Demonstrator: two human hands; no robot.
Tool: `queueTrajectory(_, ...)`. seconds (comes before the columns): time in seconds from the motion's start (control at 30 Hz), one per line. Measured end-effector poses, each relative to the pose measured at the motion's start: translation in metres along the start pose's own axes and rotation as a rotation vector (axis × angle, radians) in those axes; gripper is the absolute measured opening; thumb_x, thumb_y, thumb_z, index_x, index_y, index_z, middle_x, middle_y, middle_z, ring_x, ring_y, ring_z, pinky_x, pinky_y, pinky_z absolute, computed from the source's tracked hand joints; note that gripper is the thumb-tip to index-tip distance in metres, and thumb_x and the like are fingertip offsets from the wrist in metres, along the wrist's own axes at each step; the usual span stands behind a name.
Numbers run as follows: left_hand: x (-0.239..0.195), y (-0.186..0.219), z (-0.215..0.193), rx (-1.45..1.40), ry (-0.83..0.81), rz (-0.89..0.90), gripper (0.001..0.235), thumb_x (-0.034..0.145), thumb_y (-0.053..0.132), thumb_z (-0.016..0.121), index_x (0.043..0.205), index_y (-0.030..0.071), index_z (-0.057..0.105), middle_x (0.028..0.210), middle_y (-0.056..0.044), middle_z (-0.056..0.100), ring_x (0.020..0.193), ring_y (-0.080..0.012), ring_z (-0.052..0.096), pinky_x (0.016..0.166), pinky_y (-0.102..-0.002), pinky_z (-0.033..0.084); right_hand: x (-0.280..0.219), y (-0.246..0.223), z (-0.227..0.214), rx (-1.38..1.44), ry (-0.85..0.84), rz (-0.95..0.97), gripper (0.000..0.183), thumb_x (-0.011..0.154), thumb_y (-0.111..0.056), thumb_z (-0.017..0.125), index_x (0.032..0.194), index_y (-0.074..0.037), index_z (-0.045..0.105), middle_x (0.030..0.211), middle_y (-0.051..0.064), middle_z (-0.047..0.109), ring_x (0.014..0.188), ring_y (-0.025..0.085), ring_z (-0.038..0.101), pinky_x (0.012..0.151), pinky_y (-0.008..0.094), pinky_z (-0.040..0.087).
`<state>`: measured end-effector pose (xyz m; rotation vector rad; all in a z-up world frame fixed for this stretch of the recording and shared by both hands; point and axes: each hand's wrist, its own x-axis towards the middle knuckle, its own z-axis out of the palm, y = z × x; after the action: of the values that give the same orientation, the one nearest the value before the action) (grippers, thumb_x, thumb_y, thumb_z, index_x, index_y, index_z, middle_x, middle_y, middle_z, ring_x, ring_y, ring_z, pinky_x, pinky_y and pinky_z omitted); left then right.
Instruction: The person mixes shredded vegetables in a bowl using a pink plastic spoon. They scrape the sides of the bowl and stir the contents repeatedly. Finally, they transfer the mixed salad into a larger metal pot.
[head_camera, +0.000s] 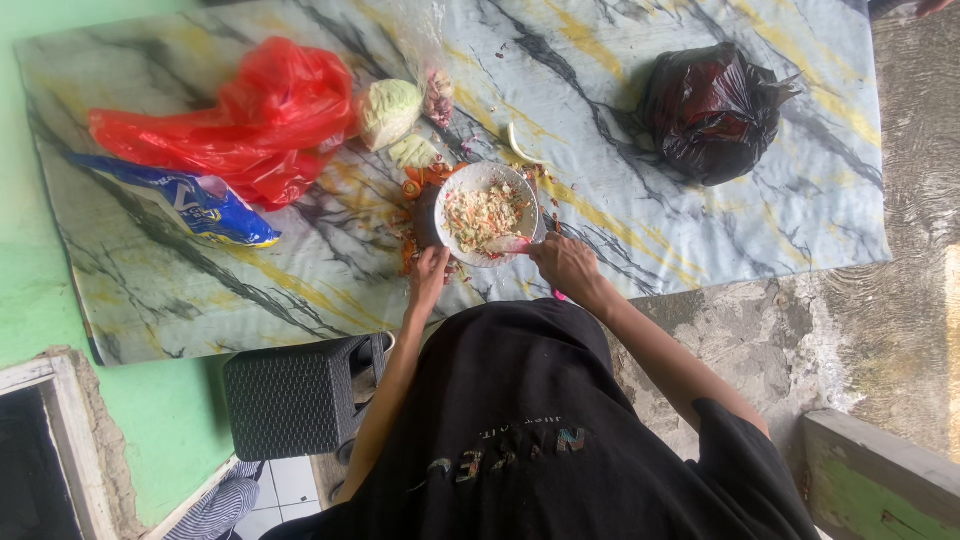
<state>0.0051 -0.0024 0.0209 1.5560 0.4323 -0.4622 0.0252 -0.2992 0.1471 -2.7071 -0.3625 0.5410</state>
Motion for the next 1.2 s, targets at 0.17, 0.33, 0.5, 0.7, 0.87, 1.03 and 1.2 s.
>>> queueTrajectory(0.17, 0.003, -0.006, -0.001, -0.040, -0.011, 0.009, 0.031, 0.104, 0.033, 0.058, 0.119, 0.006, 0.063, 0.097, -0.001, 0.073, 0.076, -0.0089, 0.067, 0.061, -0.023, 0.050, 0.010, -0.003, 0.005, -0.033, 0.067, 0.021, 0.033, 0.105, -0.034, 0.049, 0.121, -0.024, 0.076, 0.079, 0.008, 0.062, 0.049, 0.017, 0.047, 0.041, 0.037, 0.043)
queueTrajectory(0.33, 0.009, -0.007, -0.004, -0.053, -0.026, 0.028, 0.030, 0.105, 0.031, 0.061, 0.117, 0.003, 0.063, 0.095, -0.003, 0.072, 0.073, -0.0084, 0.066, 0.058, -0.023, 0.048, 0.014, -0.005, 0.013, -0.004, 0.113, 0.025, 0.033, 0.107, -0.029, 0.047, 0.122, -0.020, 0.075, 0.084, 0.011, 0.063, 0.049, 0.018, 0.051, 0.042, 0.036, 0.046)
queueTrajectory(0.5, 0.006, -0.005, -0.006, -0.085, -0.026, 0.033, 0.030, 0.103, 0.028, 0.062, 0.119, 0.003, 0.063, 0.096, -0.003, 0.073, 0.072, -0.0078, 0.065, 0.057, -0.023, 0.048, 0.012, 0.002, 0.018, 0.065, 0.103, 0.000, 0.030, 0.106, -0.032, 0.053, 0.119, -0.016, 0.076, 0.080, 0.010, 0.065, 0.053, 0.019, 0.054, 0.050, 0.040, 0.048)
queueTrajectory(0.7, -0.002, 0.004, -0.004, -0.022, -0.007, 0.017, 0.033, 0.103, 0.032, 0.061, 0.123, 0.005, 0.064, 0.098, -0.003, 0.075, 0.074, -0.0084, 0.066, 0.060, -0.022, 0.050, 0.003, 0.002, 0.003, 0.166, 0.090, 0.011, 0.027, 0.104, -0.028, 0.059, 0.121, -0.014, 0.074, 0.081, 0.011, 0.069, 0.055, 0.021, 0.058, 0.048, 0.039, 0.050)
queueTrajectory(0.87, -0.004, 0.008, -0.001, 0.013, -0.012, 0.012, 0.033, 0.104, 0.035, 0.058, 0.121, 0.006, 0.064, 0.098, -0.003, 0.074, 0.076, -0.0088, 0.067, 0.061, -0.023, 0.051, -0.008, -0.002, -0.020, 0.235, 0.215, -0.050, 0.026, 0.101, -0.025, 0.062, 0.120, -0.013, 0.075, 0.090, 0.011, 0.072, 0.060, 0.021, 0.064, 0.052, 0.036, 0.053)
queueTrajectory(1.03, -0.001, 0.003, 0.000, 0.086, -0.019, 0.029, 0.031, 0.106, 0.036, 0.054, 0.114, 0.007, 0.065, 0.097, -0.001, 0.074, 0.076, -0.0080, 0.068, 0.062, -0.023, 0.052, -0.006, -0.006, -0.009, 0.222, 0.234, 0.015, 0.026, 0.102, -0.023, 0.062, 0.123, -0.016, 0.075, 0.090, 0.011, 0.072, 0.058, 0.021, 0.063, 0.051, 0.037, 0.051)
queueTrajectory(1.2, 0.004, -0.003, -0.004, 0.095, -0.035, 0.033, 0.031, 0.106, 0.035, 0.054, 0.114, 0.007, 0.064, 0.098, -0.001, 0.074, 0.075, -0.0076, 0.066, 0.061, -0.023, 0.051, 0.003, -0.017, 0.015, 0.270, 0.225, 0.150, 0.025, 0.104, -0.023, 0.061, 0.124, -0.018, 0.074, 0.100, 0.012, 0.071, 0.053, 0.022, 0.059, 0.043, 0.040, 0.047)
